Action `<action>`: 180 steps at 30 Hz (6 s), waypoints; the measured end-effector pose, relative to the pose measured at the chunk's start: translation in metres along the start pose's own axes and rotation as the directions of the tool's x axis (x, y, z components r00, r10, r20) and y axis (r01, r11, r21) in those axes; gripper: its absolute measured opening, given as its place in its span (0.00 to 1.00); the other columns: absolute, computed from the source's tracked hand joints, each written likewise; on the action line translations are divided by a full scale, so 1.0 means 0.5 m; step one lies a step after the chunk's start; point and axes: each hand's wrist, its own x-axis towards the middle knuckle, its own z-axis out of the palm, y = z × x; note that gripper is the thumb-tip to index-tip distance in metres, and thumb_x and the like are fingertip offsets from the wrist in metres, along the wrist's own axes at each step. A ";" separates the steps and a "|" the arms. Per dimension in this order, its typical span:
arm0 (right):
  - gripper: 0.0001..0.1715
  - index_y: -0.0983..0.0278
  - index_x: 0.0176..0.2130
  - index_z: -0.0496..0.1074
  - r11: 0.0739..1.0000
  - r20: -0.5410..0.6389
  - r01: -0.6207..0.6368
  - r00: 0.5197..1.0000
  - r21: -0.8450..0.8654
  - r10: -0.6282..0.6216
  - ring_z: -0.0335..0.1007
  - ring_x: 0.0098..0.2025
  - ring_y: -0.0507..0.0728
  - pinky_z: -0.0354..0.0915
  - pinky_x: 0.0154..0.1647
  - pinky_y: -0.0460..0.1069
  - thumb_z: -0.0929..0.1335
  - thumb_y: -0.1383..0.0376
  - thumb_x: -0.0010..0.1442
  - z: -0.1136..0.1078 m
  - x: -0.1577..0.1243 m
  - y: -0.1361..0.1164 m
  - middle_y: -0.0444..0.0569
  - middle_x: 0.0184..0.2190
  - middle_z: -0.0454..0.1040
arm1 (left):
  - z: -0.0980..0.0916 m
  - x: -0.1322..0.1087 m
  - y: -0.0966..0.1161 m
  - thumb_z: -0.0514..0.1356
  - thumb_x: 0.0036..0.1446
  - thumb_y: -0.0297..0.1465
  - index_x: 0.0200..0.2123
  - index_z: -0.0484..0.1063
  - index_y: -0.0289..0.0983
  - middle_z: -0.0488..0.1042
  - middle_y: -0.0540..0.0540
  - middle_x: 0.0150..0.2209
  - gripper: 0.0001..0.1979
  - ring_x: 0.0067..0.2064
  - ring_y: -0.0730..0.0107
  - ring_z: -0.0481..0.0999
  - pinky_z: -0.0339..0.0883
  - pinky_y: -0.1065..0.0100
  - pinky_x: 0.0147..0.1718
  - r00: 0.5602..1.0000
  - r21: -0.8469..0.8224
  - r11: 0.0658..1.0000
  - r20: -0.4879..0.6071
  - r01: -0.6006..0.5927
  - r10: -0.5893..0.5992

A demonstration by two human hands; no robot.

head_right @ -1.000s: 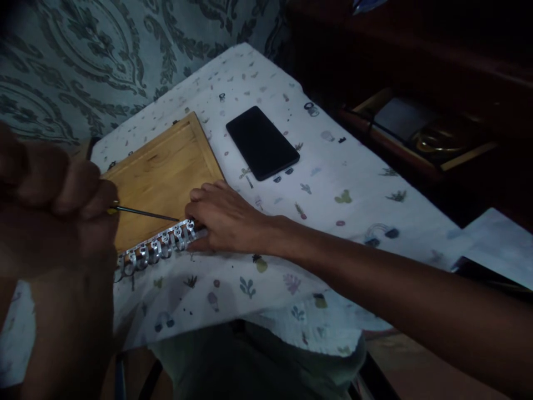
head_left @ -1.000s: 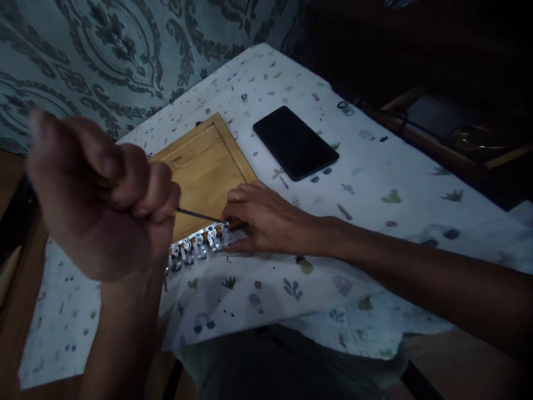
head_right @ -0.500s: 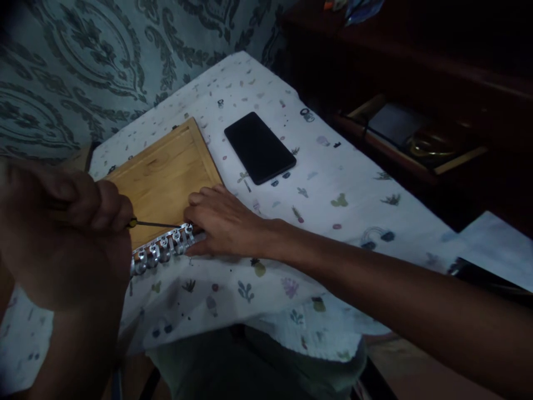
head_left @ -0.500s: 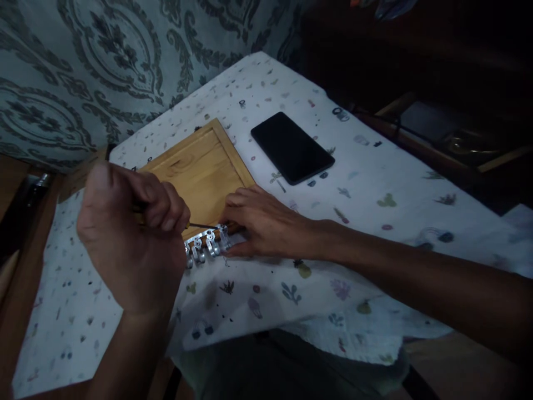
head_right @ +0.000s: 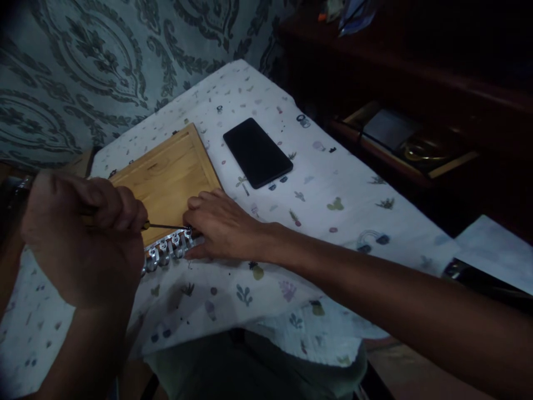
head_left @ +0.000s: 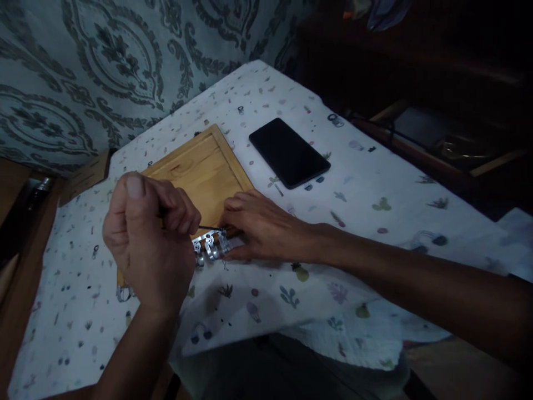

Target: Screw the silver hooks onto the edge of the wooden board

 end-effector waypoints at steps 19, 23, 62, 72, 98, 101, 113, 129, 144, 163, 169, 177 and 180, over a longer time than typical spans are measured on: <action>0.21 0.68 0.40 0.77 1.000 -0.024 0.012 1.000 -0.029 -0.012 0.64 0.40 0.59 0.58 0.46 0.54 0.76 0.53 0.57 0.004 0.000 0.001 0.50 0.36 0.71 | -0.001 0.006 -0.020 0.61 0.67 0.35 0.22 0.64 0.37 0.58 0.53 0.20 0.20 0.19 0.77 0.57 0.51 0.68 0.16 0.966 0.037 0.982 0.190 -0.188 0.177; 0.19 0.68 0.39 0.77 1.000 -0.024 0.002 1.000 -0.024 -0.003 0.64 0.39 0.58 0.58 0.45 0.54 0.76 0.55 0.56 0.001 0.001 -0.002 0.49 0.35 0.70 | -0.002 0.013 -0.024 0.59 0.68 0.32 0.22 0.63 0.37 0.55 0.54 0.18 0.20 0.18 0.78 0.54 0.48 0.70 0.16 0.946 -0.023 0.981 0.259 -0.195 0.194; 0.21 0.68 0.42 0.78 1.000 0.000 0.011 1.000 0.011 -0.011 0.65 0.42 0.61 0.57 0.47 0.56 0.77 0.55 0.56 0.002 -0.002 0.003 0.52 0.38 0.72 | -0.023 0.027 -0.011 0.62 0.64 0.35 0.30 0.71 0.39 0.64 0.49 0.27 0.10 0.29 0.68 0.65 0.66 0.65 0.29 0.965 0.049 0.999 0.260 0.020 -0.032; 0.21 0.68 0.40 0.77 1.000 -0.033 0.023 0.999 0.005 -0.023 0.64 0.39 0.59 0.57 0.45 0.54 0.77 0.54 0.55 0.006 0.000 0.005 0.49 0.36 0.69 | 0.004 0.018 -0.014 0.57 0.63 0.29 0.20 0.68 0.37 0.52 0.52 0.18 0.17 0.18 0.76 0.49 0.44 0.70 0.15 0.984 -0.101 0.993 0.172 0.056 -0.038; 0.22 0.68 0.42 0.78 1.000 -0.008 -0.023 1.000 0.010 0.023 0.67 0.43 0.61 0.57 0.46 0.54 0.78 0.55 0.53 0.002 0.001 -0.001 0.52 0.39 0.73 | -0.019 0.032 -0.021 0.64 0.63 0.42 0.24 0.69 0.38 0.53 0.55 0.19 0.19 0.19 0.78 0.51 0.47 0.70 0.17 0.988 -0.116 0.991 0.149 0.069 -0.051; 0.22 0.68 0.41 0.78 1.000 -0.002 -0.026 1.000 0.013 0.026 0.66 0.42 0.61 0.57 0.46 0.54 0.78 0.55 0.53 0.002 0.003 -0.001 0.51 0.38 0.73 | -0.012 0.032 -0.021 0.62 0.65 0.43 0.22 0.67 0.38 0.48 0.56 0.16 0.22 0.17 0.79 0.45 0.39 0.70 0.16 0.984 -0.140 0.985 0.165 0.097 -0.074; 0.21 0.68 0.38 0.77 0.999 -0.007 -0.005 1.000 0.046 0.005 0.64 0.39 0.59 0.55 0.45 0.54 0.77 0.53 0.55 0.004 0.004 0.002 0.50 0.35 0.70 | -0.018 0.054 -0.030 0.64 0.62 0.34 0.22 0.67 0.37 0.47 0.57 0.16 0.17 0.15 0.83 0.42 0.38 0.73 0.14 0.916 -0.181 0.974 0.397 0.134 -0.053; 0.22 0.69 0.43 0.78 1.000 -0.007 -0.007 1.000 -0.004 0.007 0.67 0.44 0.61 0.57 0.48 0.55 0.77 0.55 0.56 0.002 0.000 -0.003 0.53 0.40 0.74 | -0.034 0.034 0.003 0.61 0.59 0.28 0.22 0.68 0.37 0.47 0.58 0.14 0.13 0.16 0.81 0.39 0.38 0.71 0.14 0.983 -0.146 0.985 0.169 0.091 -0.066; 0.21 0.69 0.42 0.78 1.000 0.007 -0.013 1.000 0.015 0.013 0.65 0.45 0.62 0.57 0.47 0.55 0.77 0.57 0.56 -0.007 0.000 -0.009 0.52 0.39 0.73 | -0.028 0.016 -0.002 0.52 0.66 0.27 0.23 0.68 0.38 0.46 0.55 0.16 0.17 0.17 0.77 0.40 0.39 0.69 0.17 0.992 -0.099 0.990 0.093 0.099 -0.089; 0.17 0.67 0.38 0.76 1.000 -0.012 0.016 1.000 -0.011 -0.016 0.65 0.40 0.59 0.57 0.46 0.55 0.77 0.56 0.56 0.002 -0.002 -0.002 0.49 0.36 0.70 | -0.037 0.018 -0.004 0.61 0.61 0.31 0.31 0.77 0.39 0.58 0.53 0.15 0.06 0.17 0.74 0.54 0.52 0.68 0.18 0.921 -0.057 0.993 0.381 0.108 -0.078; 0.21 0.67 0.39 0.77 0.999 -0.035 0.019 0.999 -0.026 -0.020 0.66 0.42 0.61 0.57 0.45 0.55 0.77 0.54 0.54 0.008 -0.001 0.003 0.52 0.38 0.72 | -0.045 0.009 0.009 0.63 0.63 0.39 0.31 0.74 0.41 0.70 0.46 0.29 0.10 0.34 0.62 0.68 0.65 0.60 0.38 0.948 0.234 0.972 0.308 0.008 -0.082; 0.20 0.69 0.39 0.77 1.000 -0.020 0.011 1.000 -0.026 -0.011 0.64 0.41 0.60 0.57 0.46 0.55 0.77 0.55 0.56 0.003 0.000 -0.001 0.50 0.37 0.70 | -0.015 -0.003 -0.006 0.57 0.68 0.28 0.25 0.67 0.37 0.56 0.52 0.21 0.16 0.23 0.75 0.55 0.57 0.69 0.23 0.970 -0.057 0.996 0.236 0.067 -0.052; 0.20 0.68 0.41 0.77 1.000 0.001 0.009 1.000 -0.003 -0.009 0.65 0.42 0.61 0.57 0.47 0.55 0.76 0.55 0.57 0.001 0.000 0.000 0.51 0.37 0.71 | -0.003 -0.005 -0.006 0.56 0.66 0.27 0.21 0.62 0.38 0.50 0.54 0.18 0.18 0.20 0.77 0.50 0.50 0.70 0.20 0.971 -0.079 0.993 0.229 0.085 -0.065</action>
